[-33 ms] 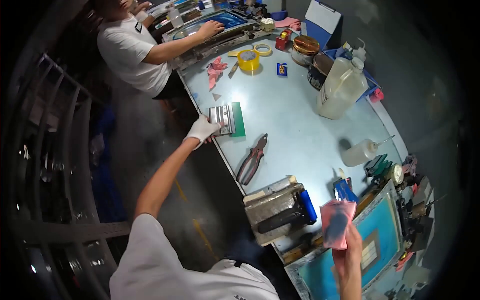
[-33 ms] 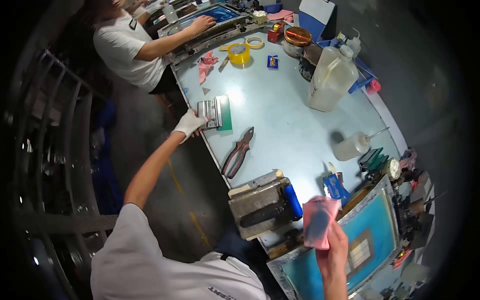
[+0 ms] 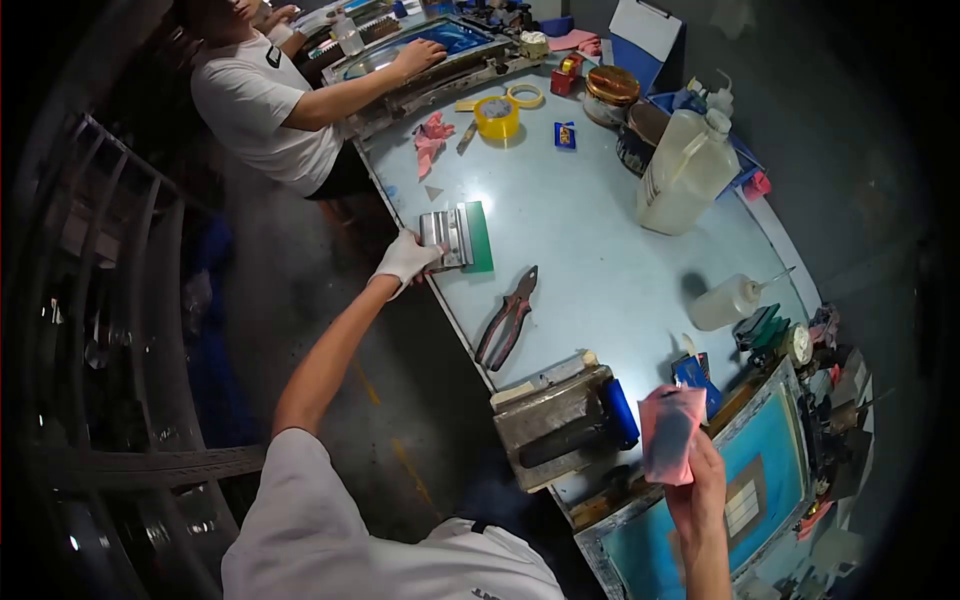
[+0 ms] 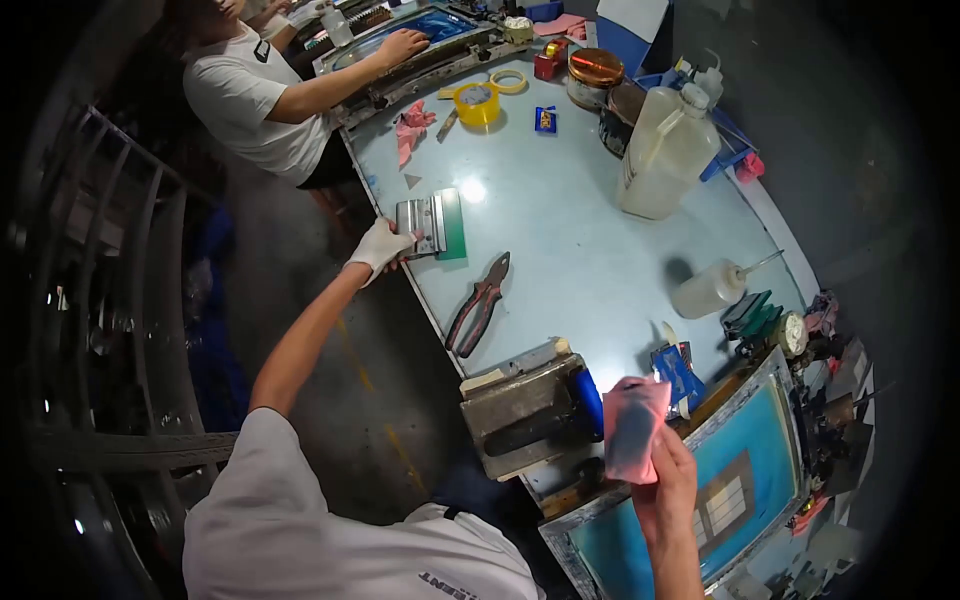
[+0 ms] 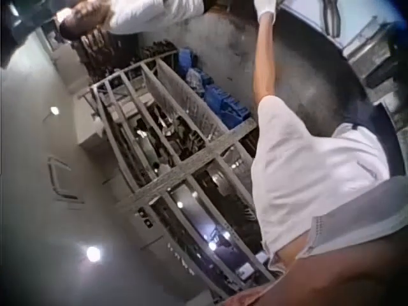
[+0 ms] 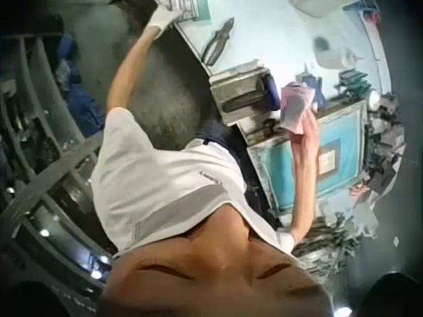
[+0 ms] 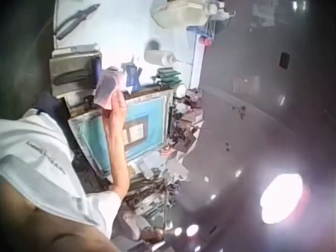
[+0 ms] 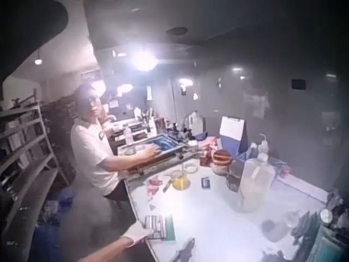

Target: The person cleans ink from a screen printing frame and its squeegee part using solvent from a bottle, a cleaning cloth, and a heat gun.

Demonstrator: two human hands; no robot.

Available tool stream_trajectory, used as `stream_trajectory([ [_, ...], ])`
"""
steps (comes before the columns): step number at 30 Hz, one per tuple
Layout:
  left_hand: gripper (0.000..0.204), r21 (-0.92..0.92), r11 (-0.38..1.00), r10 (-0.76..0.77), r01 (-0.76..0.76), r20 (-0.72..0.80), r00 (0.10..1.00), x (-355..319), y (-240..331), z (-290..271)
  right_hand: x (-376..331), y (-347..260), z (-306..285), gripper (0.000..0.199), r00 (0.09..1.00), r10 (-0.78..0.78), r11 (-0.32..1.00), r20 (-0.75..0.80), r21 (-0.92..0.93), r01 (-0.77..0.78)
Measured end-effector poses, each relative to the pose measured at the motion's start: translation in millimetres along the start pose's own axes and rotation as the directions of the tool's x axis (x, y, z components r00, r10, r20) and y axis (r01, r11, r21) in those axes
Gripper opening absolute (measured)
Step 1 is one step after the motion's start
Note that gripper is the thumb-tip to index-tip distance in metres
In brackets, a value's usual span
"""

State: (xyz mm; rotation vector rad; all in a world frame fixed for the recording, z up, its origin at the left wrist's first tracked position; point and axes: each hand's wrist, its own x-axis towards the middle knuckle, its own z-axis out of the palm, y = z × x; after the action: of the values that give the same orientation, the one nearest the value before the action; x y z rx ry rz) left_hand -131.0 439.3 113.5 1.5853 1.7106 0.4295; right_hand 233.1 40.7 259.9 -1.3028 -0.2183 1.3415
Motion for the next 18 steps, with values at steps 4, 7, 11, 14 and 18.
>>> stream_trajectory([
  [4,0.039,-0.202,0.944,-0.173,0.259,0.364,0.915,3,1,-15,61,3,42,0.036,0.990,0.077,0.996,0.122,-0.058,-0.070],
  [7,0.026,-0.623,0.728,-0.048,0.287,0.371,0.927,-26,24,-9,102,16,73,0.039,0.979,0.063,0.998,0.193,-0.015,-0.061],
  [11,0.027,-0.537,0.843,0.120,0.006,0.200,0.972,-88,44,5,131,20,111,0.039,0.962,-0.136,0.941,0.235,-0.274,0.200],
  [14,0.025,-0.563,0.819,0.245,-0.107,0.174,0.954,-134,68,19,140,25,140,0.031,0.791,-0.482,0.527,0.377,-0.596,0.606],
  [18,0.029,-0.600,0.800,0.212,0.012,0.301,0.930,-196,97,15,158,19,173,0.014,0.270,-0.714,-0.126,0.646,-0.497,0.858],
])
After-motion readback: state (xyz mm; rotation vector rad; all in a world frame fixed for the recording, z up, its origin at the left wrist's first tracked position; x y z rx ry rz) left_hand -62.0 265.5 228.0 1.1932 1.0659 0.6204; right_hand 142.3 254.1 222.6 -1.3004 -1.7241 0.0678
